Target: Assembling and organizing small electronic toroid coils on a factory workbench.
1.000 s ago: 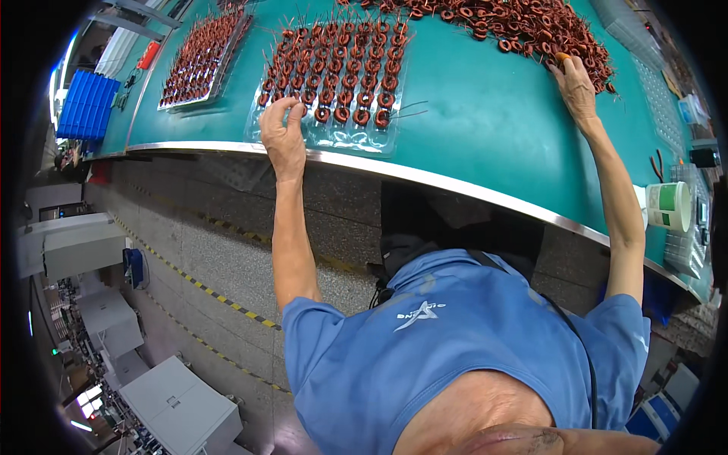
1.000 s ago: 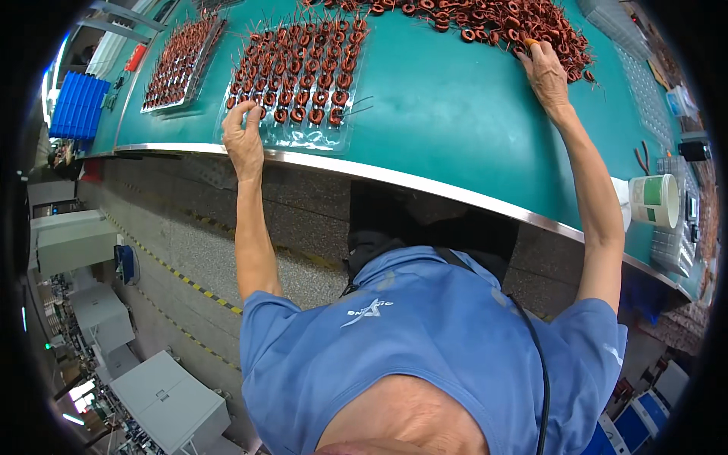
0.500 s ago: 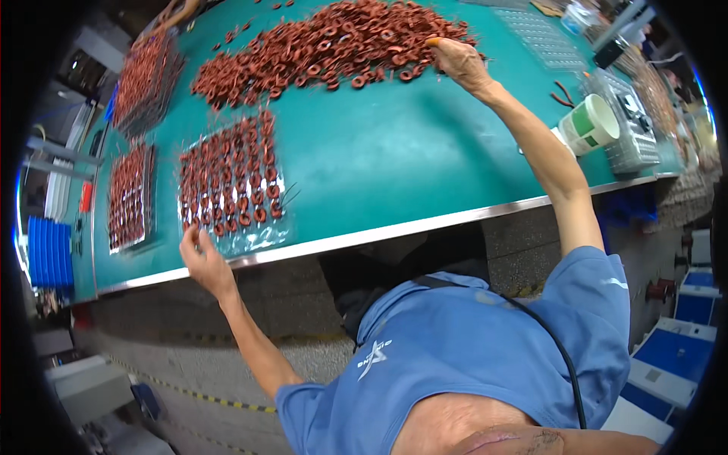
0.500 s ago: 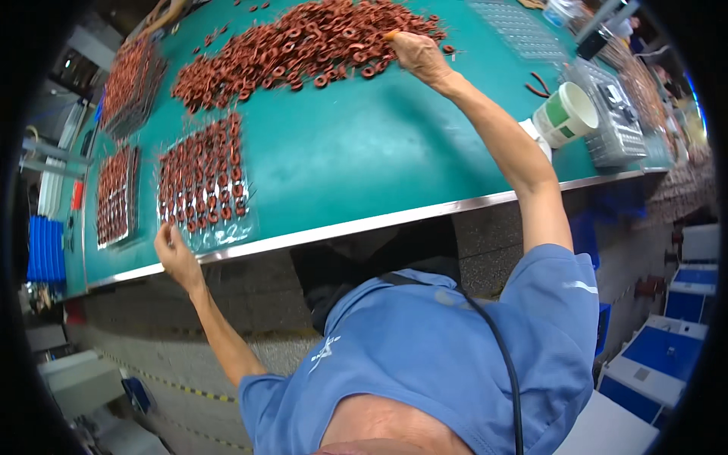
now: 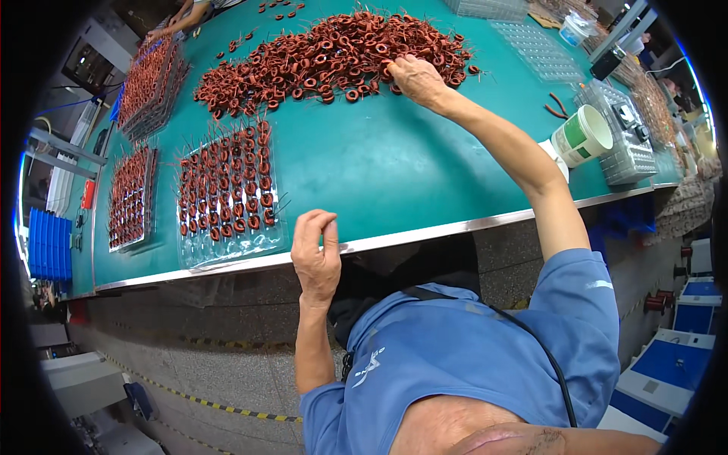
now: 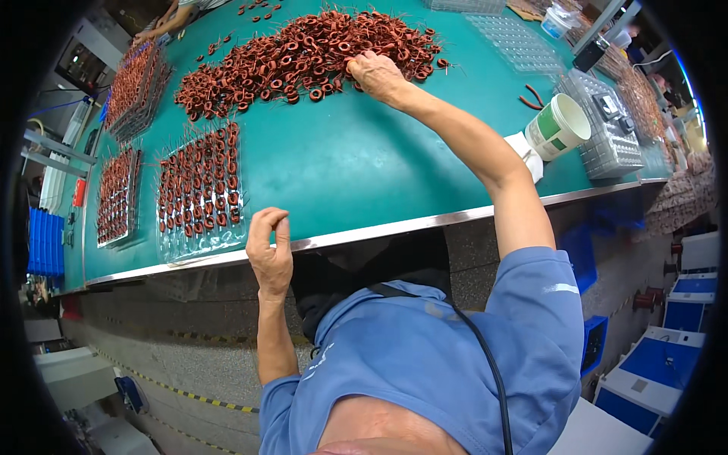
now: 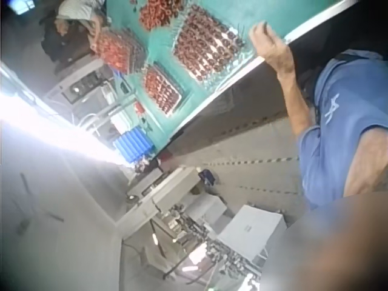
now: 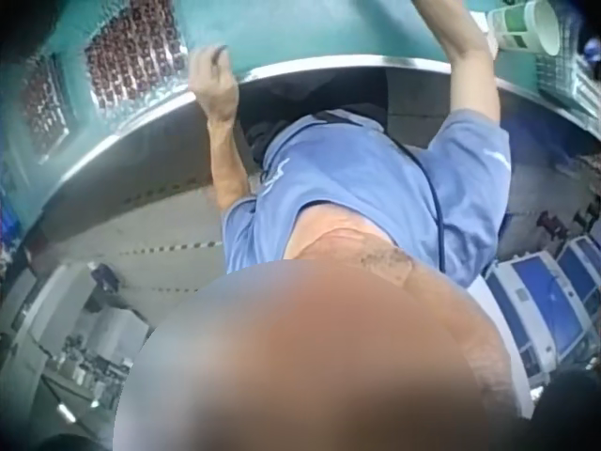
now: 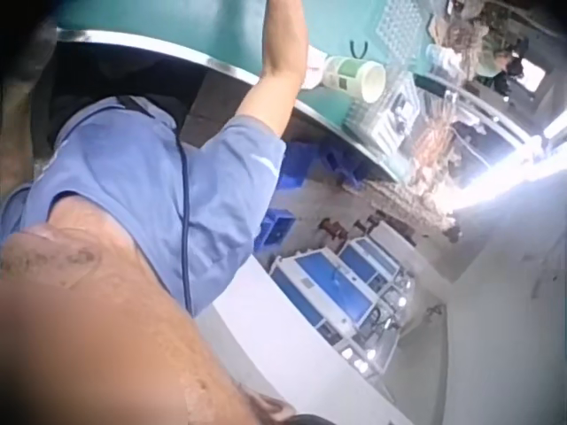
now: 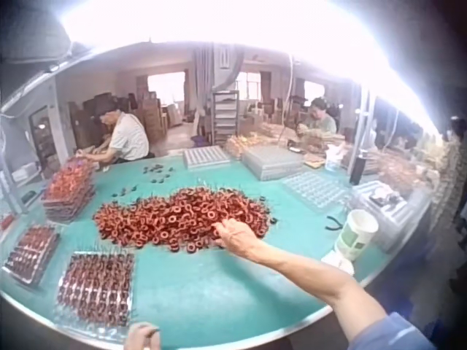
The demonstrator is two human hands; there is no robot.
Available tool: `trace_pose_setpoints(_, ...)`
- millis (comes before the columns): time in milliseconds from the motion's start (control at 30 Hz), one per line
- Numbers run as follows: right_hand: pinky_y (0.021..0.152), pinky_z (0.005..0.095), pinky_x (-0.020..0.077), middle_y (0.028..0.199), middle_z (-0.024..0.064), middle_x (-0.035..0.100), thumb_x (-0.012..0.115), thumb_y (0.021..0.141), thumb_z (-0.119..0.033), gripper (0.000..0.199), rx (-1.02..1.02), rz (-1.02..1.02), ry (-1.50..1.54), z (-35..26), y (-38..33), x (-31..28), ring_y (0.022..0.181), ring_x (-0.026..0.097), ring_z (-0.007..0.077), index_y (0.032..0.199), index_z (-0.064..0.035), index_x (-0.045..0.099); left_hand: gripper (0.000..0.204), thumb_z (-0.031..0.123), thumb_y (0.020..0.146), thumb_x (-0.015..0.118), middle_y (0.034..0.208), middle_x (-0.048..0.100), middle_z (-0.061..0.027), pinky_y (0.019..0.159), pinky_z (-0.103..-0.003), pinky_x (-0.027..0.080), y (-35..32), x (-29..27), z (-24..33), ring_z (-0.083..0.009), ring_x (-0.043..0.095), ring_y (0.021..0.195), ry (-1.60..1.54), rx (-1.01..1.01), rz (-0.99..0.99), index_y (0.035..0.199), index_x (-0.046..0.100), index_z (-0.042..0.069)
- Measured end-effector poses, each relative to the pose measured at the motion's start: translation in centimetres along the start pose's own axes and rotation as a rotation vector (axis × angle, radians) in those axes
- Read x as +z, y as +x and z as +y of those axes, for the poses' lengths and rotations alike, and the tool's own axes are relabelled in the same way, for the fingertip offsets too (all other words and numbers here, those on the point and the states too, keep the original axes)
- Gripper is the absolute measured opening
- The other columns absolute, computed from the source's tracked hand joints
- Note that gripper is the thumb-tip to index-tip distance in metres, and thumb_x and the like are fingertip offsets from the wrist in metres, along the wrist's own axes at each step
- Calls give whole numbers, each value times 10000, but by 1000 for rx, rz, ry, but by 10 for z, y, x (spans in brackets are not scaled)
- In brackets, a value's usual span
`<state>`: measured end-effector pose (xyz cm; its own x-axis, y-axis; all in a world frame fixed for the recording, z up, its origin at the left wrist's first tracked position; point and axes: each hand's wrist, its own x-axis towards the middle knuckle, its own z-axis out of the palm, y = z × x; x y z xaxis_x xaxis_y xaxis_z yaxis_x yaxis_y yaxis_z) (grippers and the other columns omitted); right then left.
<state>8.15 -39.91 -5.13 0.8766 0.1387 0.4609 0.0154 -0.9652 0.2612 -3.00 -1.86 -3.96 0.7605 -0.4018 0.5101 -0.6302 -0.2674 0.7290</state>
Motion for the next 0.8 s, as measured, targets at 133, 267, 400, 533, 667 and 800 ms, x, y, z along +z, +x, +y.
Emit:
trace_pose_setpoints(133,658,421,547,834,141,631,561,873,-188,160,74,54,220,11,1,-2,786,650,286,862,-30,539,69,29,891,590,919,611,-132,744,-337,489,-5,-4,4,-275,610,840,-38,-44,1,945,615,-6)
trace_pose_setpoints(267,599,430,557,749,176,641,578,896,-458,445,132,-67,213,-2,5,-5,729,675,323,941,-24,490,77,49,903,580,913,617,-138,719,-343,491,-9,6,-3,-278,615,826,-82,-79,-72,944,618,-5)
trace_pose_setpoints(400,614,446,563,854,238,625,441,882,-80,113,157,-48,198,-23,5,5,733,665,369,954,0,476,72,51,903,583,902,617,-138,705,-350,492,-5,19,7,-284,613,810,-131,-57,-111,938,615,-4)
trace_pose_setpoints(533,647,471,528,750,216,604,468,876,-77,93,170,-7,335,-7,0,-6,757,642,379,882,15,484,81,65,908,584,896,622,-126,690,-336,489,-3,19,10,-257,614,786,-190,-92,-113,937,619,-2)
trace_pose_setpoints(667,678,490,509,859,188,615,539,922,-209,190,124,-17,416,-8,-11,-11,802,625,377,958,-30,489,96,80,913,581,884,622,-106,671,-308,483,3,28,9,-208,603,752,-288,-169,-127,935,628,-1)
trace_pose_setpoints(800,718,489,524,915,196,598,529,893,-130,154,184,-85,334,-25,-7,-13,839,634,379,983,-17,476,98,84,913,582,872,618,-100,657,-298,477,11,40,20,-196,592,731,-316,-133,-154,937,630,3)
